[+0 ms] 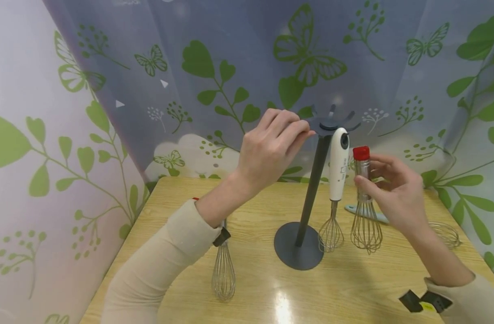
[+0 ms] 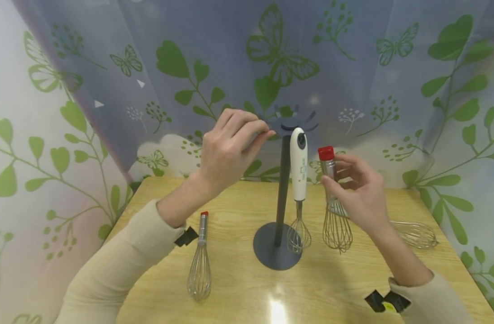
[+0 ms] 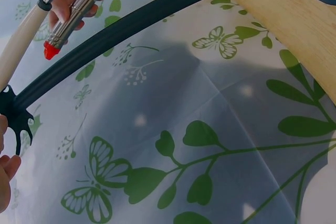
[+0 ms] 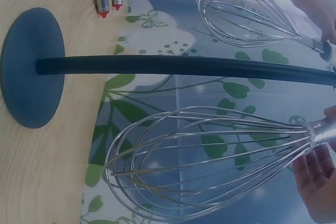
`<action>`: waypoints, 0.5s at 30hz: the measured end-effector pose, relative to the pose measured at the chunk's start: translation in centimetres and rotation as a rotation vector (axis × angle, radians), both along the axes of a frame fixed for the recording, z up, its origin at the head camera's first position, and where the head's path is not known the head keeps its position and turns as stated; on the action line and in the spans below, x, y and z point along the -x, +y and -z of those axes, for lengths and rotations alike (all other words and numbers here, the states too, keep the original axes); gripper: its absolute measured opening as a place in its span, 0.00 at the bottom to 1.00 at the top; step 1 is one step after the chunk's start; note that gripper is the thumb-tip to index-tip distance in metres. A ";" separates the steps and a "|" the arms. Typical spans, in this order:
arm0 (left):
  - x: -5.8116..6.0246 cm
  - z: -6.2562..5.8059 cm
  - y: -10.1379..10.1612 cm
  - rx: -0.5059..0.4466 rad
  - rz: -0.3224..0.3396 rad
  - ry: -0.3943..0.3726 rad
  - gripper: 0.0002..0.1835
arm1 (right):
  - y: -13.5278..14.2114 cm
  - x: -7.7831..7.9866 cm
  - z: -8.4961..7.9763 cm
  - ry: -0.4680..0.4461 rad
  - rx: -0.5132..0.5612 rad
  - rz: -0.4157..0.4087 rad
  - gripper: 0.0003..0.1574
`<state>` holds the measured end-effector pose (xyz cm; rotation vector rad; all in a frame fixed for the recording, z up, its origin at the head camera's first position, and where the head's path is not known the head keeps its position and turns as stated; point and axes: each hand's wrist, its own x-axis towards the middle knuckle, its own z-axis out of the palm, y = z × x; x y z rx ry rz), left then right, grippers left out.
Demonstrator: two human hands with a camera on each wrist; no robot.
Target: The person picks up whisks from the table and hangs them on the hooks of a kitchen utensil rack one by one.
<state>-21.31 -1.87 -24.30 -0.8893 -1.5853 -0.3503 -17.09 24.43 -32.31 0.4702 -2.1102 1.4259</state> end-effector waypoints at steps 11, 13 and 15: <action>0.0 0.1 0.0 -0.002 -0.003 0.001 0.10 | 0.2 -0.2 -1.2 -0.004 0.073 -0.081 0.25; 0.0 0.1 0.0 -0.002 -0.003 0.000 0.10 | 0.2 -0.2 -1.4 -0.013 0.109 -0.114 0.24; 0.0 0.1 0.0 -0.002 -0.001 -0.002 0.10 | 0.3 -0.3 -1.6 -0.025 0.167 -0.170 0.24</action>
